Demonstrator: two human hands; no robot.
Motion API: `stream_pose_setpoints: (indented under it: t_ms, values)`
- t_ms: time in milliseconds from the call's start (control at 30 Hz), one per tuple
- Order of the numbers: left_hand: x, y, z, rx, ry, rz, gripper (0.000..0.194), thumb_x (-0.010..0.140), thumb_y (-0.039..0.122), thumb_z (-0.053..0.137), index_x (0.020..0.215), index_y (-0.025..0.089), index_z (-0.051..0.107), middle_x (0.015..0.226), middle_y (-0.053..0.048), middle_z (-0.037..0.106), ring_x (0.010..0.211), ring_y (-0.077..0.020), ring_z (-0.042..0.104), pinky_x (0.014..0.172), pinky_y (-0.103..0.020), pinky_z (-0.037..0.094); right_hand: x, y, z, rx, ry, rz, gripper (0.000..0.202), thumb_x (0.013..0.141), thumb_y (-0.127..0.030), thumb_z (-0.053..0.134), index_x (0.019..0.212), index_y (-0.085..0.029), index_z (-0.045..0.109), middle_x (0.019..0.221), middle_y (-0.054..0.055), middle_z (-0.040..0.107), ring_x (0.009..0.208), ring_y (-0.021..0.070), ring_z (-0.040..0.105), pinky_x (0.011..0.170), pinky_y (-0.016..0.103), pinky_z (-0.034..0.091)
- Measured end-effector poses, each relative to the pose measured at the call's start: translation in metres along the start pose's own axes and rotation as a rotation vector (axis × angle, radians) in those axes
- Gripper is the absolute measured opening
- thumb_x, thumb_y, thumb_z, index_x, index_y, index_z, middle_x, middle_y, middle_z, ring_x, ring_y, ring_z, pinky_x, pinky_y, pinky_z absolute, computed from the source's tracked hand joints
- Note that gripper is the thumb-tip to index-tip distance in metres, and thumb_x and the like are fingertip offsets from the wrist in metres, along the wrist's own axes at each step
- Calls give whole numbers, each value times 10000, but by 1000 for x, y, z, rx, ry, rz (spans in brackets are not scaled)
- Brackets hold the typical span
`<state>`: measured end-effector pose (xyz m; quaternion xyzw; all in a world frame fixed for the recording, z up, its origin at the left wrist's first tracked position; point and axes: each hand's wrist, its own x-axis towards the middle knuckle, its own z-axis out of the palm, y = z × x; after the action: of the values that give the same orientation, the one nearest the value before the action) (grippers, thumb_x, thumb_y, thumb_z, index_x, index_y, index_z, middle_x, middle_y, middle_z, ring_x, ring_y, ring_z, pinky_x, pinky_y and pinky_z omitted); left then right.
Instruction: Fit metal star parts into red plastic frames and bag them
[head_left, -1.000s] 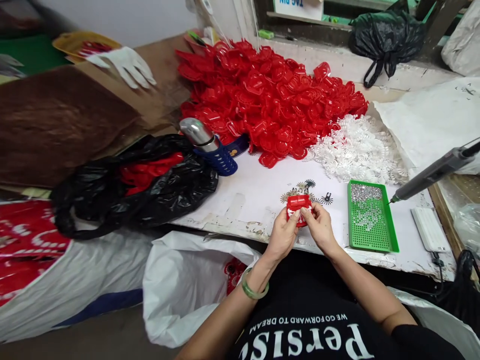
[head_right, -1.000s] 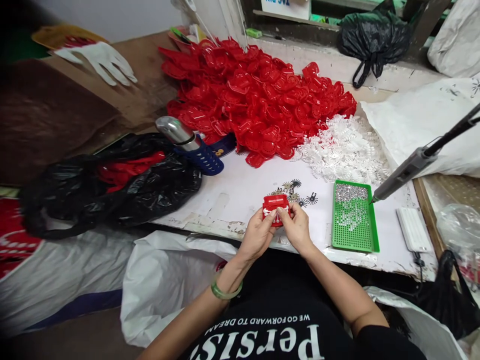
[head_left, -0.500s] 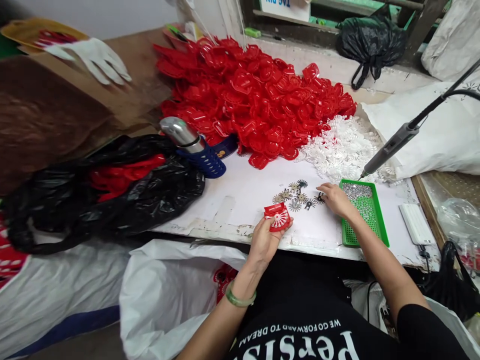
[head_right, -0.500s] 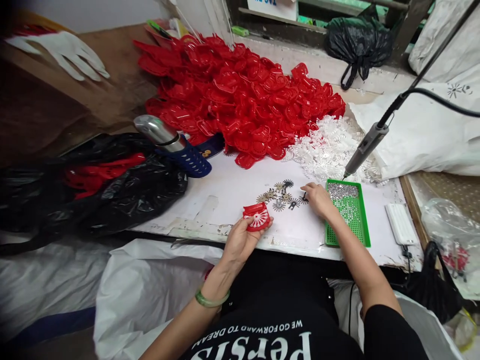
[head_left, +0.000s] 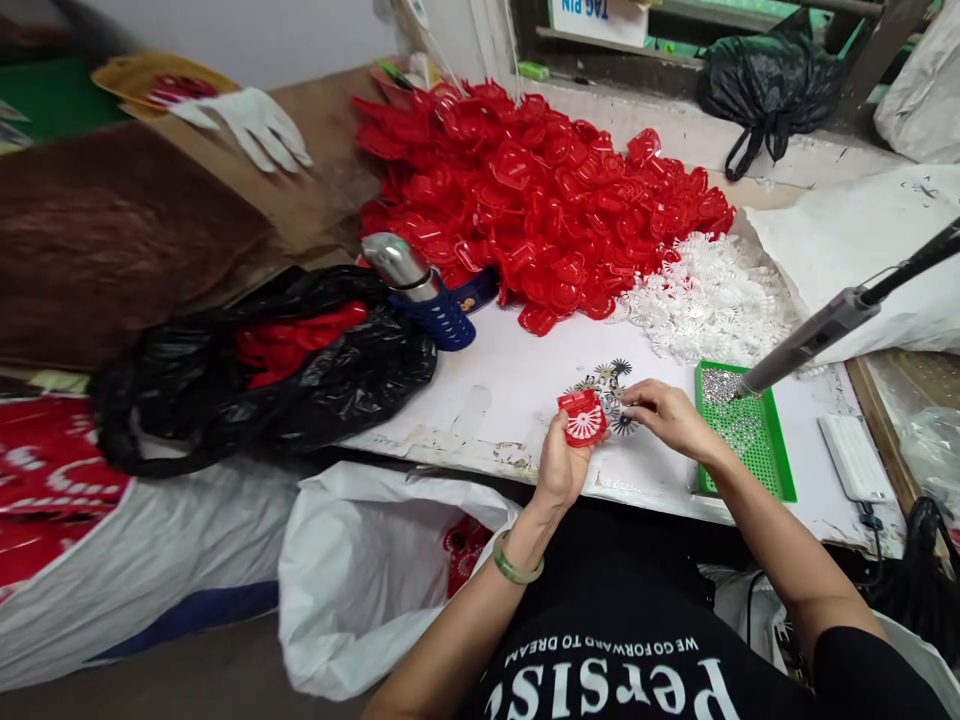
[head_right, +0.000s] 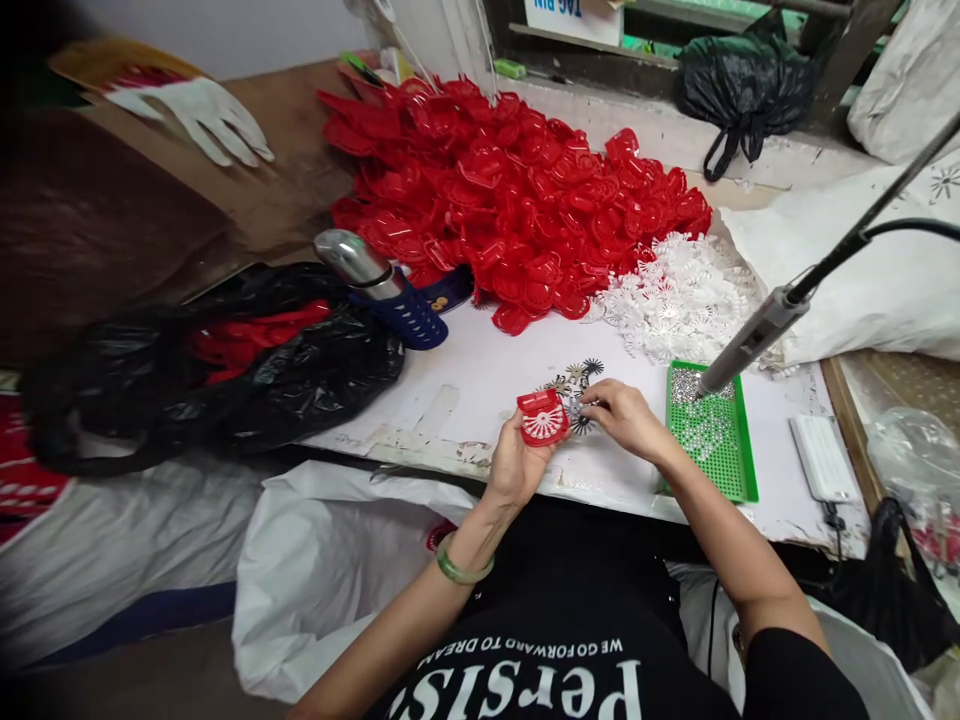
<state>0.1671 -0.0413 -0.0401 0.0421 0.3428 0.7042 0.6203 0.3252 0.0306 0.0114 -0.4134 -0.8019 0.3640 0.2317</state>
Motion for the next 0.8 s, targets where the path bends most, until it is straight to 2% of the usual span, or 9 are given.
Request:
stream_pose_setpoints:
  t_ms: [100,200,300,400,500,633,800]
  values:
    - [-3,-2,5,4,-56,3,391,942,437,468,1070,115,648,1049,-120,703,875,-186,654,766,-308,527,3,-17,11,270,-162,28,142,830,-314,658,839,-174,682,779,13,671,703,127,592,668,256,458]
    - [-6,1,5,36,-109,-14,497,923,552,462,1087,118,640,1064,-136,693,872,-201,647,758,-331,527,12,-24,14,324,-188,13,229,843,-377,645,767,-161,644,677,-16,617,623,102,527,604,229,399]
    - [-10,5,3,51,-158,-44,461,893,531,511,1085,127,624,1043,-121,685,838,-198,639,743,-344,530,23,-30,14,143,-177,-71,268,897,-361,581,735,-154,636,670,-14,603,642,97,513,625,226,357]
    - [-13,8,2,69,-205,-103,312,796,354,614,1028,146,608,992,-84,677,839,-202,636,749,-367,535,31,-35,15,-144,-195,-138,290,924,-317,560,693,-155,626,636,-13,574,636,97,480,626,235,306]
    - [-18,12,2,115,-227,-139,314,674,187,632,982,150,587,959,-64,669,845,-204,635,749,-370,534,34,-36,20,-351,-177,-246,262,926,-275,573,705,-152,642,674,14,599,704,123,487,675,249,312]
    - [-22,14,3,201,-225,-149,317,660,114,629,971,144,573,943,-58,663,853,-192,636,760,-358,531,33,-26,29,-435,-127,-375,278,948,-324,538,794,-150,691,730,40,636,739,144,479,746,273,331]
    - [-26,13,0,253,-268,-135,299,715,156,680,995,146,575,1006,-58,658,889,-188,649,808,-383,548,27,-14,37,-428,-69,-421,326,951,-394,508,834,-174,717,748,40,645,758,163,450,763,297,313]
